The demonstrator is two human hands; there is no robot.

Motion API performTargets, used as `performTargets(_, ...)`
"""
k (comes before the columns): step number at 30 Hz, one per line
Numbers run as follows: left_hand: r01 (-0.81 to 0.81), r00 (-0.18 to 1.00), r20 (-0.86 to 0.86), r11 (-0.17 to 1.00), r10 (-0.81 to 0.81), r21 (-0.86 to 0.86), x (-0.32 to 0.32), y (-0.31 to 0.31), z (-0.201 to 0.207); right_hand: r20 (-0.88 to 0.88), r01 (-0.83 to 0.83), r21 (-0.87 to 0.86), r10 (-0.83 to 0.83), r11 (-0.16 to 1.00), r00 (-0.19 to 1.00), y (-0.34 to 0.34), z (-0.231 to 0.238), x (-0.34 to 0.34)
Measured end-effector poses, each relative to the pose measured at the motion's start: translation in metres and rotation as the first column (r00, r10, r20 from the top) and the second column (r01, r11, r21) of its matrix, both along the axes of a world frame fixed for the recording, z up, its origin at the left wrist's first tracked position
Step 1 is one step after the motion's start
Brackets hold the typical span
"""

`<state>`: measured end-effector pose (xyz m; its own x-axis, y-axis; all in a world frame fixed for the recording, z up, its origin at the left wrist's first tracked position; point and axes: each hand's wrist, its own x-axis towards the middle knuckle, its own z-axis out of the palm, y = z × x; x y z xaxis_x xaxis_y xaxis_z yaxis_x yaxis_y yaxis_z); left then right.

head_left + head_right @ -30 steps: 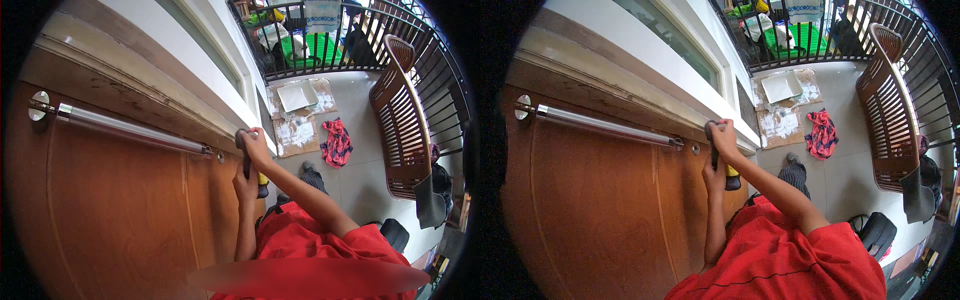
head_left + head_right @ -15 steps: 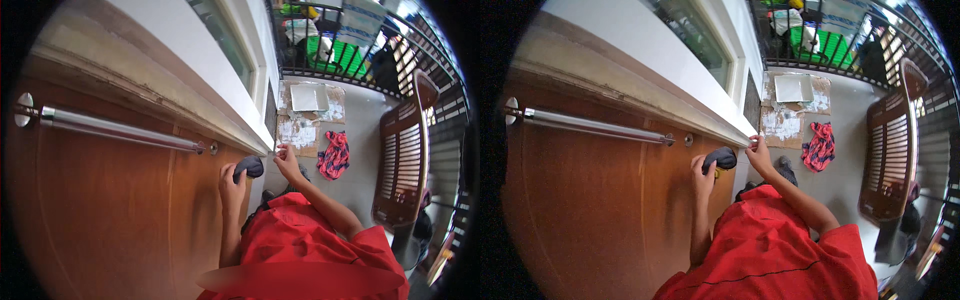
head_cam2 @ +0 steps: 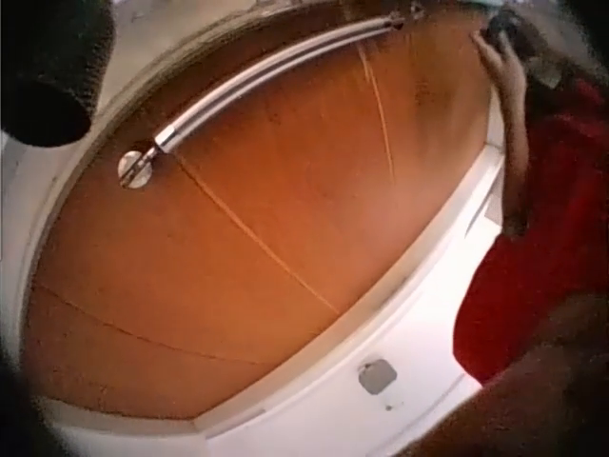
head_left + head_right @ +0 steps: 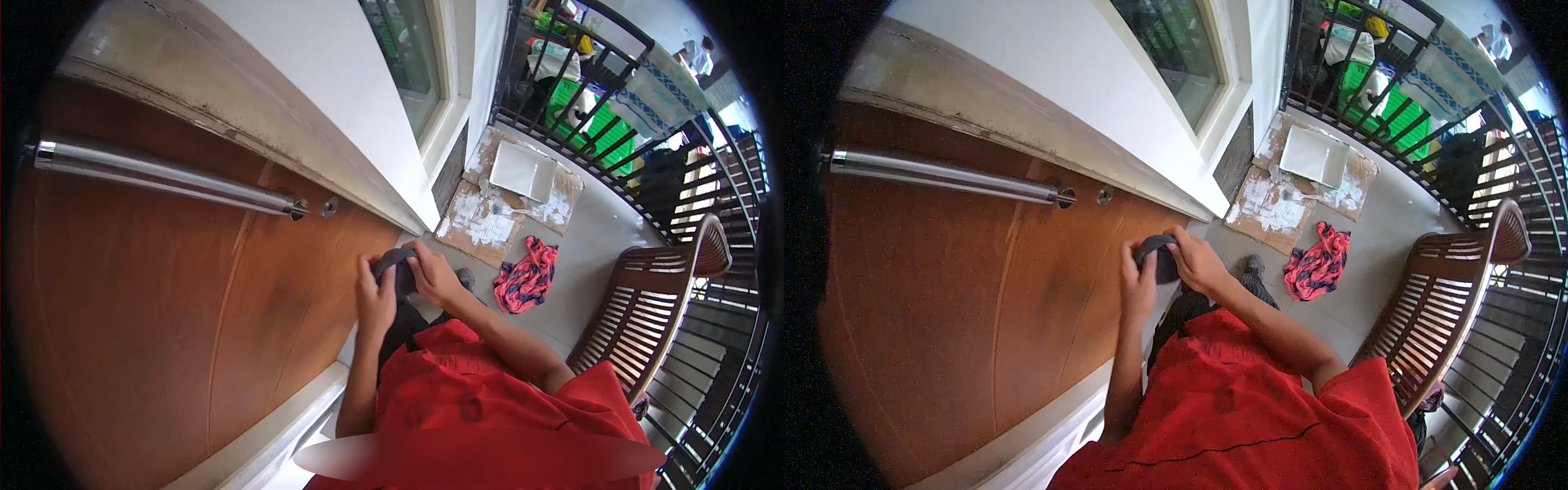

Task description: Cleaning and painting or sanding the trim of a wooden door frame.

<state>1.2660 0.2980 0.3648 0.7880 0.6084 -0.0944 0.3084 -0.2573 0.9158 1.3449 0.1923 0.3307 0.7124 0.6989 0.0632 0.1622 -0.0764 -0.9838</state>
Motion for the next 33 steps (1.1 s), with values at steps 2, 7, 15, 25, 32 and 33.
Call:
performTargets(2,0.055,0.994,0.093,0.998,-0.052,-0.039,-0.001,-0.011,-0.015,0.036,0.104,0.041,-0.106,0.994,0.994,0.0,0.0,-0.004)
performTargets(7,-0.043,0.977,0.196,0.977,0.086,-0.211,0.001,-0.036,-0.027,-0.022,0.155,0.097,-0.153,0.983,0.988,-0.004,0.007,-0.009)
performTargets(15,-0.061,0.983,0.168,0.995,0.074,-0.077,-0.006,-0.031,-0.028,-0.056,0.504,0.121,-0.501,0.855,0.864,0.018,0.013,-0.036)
performTargets(25,0.205,0.922,0.382,0.913,-0.06,-0.353,0.014,0.016,-0.049,-0.75,0.468,0.361,-0.048,0.807,0.66,0.02,-0.001,-0.037)
performTargets(32,0.08,0.914,0.399,0.932,0.072,-0.353,0.023,0.005,-0.039,0.276,0.279,0.051,-0.282,0.959,0.919,0.047,0.048,-0.01)
performTargets(33,0.063,0.909,0.406,0.932,0.094,-0.357,0.029,0.006,-0.031,0.286,0.258,0.048,-0.261,0.965,0.922,0.051,0.056,-0.007)
